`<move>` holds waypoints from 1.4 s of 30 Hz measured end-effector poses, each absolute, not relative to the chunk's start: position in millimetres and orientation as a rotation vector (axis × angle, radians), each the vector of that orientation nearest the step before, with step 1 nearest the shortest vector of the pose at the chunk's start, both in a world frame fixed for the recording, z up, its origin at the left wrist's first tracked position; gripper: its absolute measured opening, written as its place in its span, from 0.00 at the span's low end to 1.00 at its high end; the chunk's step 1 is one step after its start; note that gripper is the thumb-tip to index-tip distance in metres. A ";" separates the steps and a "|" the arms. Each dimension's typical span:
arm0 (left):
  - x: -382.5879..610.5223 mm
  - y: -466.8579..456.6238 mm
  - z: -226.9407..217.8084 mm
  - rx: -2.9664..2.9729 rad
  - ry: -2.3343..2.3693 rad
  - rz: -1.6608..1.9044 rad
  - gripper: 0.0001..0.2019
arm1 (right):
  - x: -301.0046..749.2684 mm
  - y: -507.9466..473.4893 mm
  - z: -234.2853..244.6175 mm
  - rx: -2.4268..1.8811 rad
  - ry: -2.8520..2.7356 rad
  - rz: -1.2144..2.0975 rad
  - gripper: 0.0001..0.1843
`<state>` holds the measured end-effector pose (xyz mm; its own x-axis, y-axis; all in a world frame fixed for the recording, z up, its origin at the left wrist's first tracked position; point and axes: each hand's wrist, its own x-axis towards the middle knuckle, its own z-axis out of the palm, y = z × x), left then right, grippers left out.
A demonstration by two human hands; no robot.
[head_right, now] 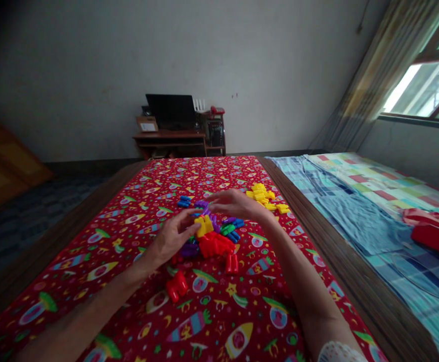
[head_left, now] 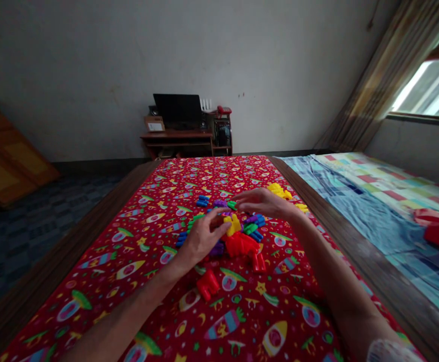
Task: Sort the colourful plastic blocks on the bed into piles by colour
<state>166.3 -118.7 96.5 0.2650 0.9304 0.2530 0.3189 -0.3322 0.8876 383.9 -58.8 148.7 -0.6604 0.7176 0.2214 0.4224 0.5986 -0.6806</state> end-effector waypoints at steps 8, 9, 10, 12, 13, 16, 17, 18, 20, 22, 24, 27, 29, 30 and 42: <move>159.9 -105.5 84.0 1.538 1.082 1.232 0.23 | 356.4 -67.0 134.0 -0.987 -2.424 0.403 0.19; 161.0 -107.0 83.3 1.632 1.108 1.250 0.20 | 365.3 -58.6 132.0 -1.095 -2.359 0.316 0.18; 162.6 -109.6 83.2 1.758 1.136 1.253 0.18 | 376.6 -49.4 129.7 -1.213 -2.279 0.227 0.17; 167.2 -117.7 84.3 2.078 1.152 1.215 0.15 | 404.3 -31.2 123.4 -1.445 -2.111 0.060 0.16; 170.4 -123.1 84.8 2.252 1.116 1.163 0.14 | 419.2 -23.2 119.3 -1.553 -2.031 -0.023 0.17; 183.3 -141.4 82.4 2.730 0.853 0.902 0.17 | 460.0 -6.2 104.7 -1.838 -1.855 -0.181 0.19; 188.1 -147.2 79.7 2.847 0.757 0.794 0.18 | 470.5 -2.7 100.1 -1.900 -1.844 -0.168 0.20; 192.7 -152.4 76.2 2.938 0.674 0.691 0.18 | 479.3 -0.1 96.1 -1.941 -1.863 -0.125 0.20; 200.4 -160.3 67.9 3.055 0.571 0.545 0.18 | 492.2 3.5 90.9 -1.969 -1.941 -0.005 0.19; 204.7 -164.1 60.3 3.113 0.551 0.455 0.15 | 501.7 5.4 89.4 -1.940 -1.978 0.058 0.20; 205.1 -164.2 55.4 3.143 0.608 0.396 0.12 | 510.4 5.2 88.8 -1.892 -1.922 0.051 0.23; 200.9 -160.1 52.2 3.165 0.728 0.371 0.10 | 522.6 -0.1 80.1 -1.909 -1.841 0.041 0.31; 197.3 -156.9 50.4 3.161 0.788 0.400 0.10 | 528.4 -6.4 65.7 -1.979 -1.879 0.055 0.39; 195.9 -155.7 49.3 3.150 0.812 0.422 0.11 | 530.0 -9.8 56.5 -2.003 -1.922 0.069 0.44; 193.6 -152.7 45.4 3.116 0.817 0.463 0.13 | 472.5 4.6 31.4 -1.985 -1.957 -0.051 0.52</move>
<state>193.6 -152.7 45.4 0.8341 0.4631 0.2997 0.4951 -0.8681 -0.0367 472.5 4.6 31.4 0.0448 0.9623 0.2683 0.9750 0.0164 -0.2218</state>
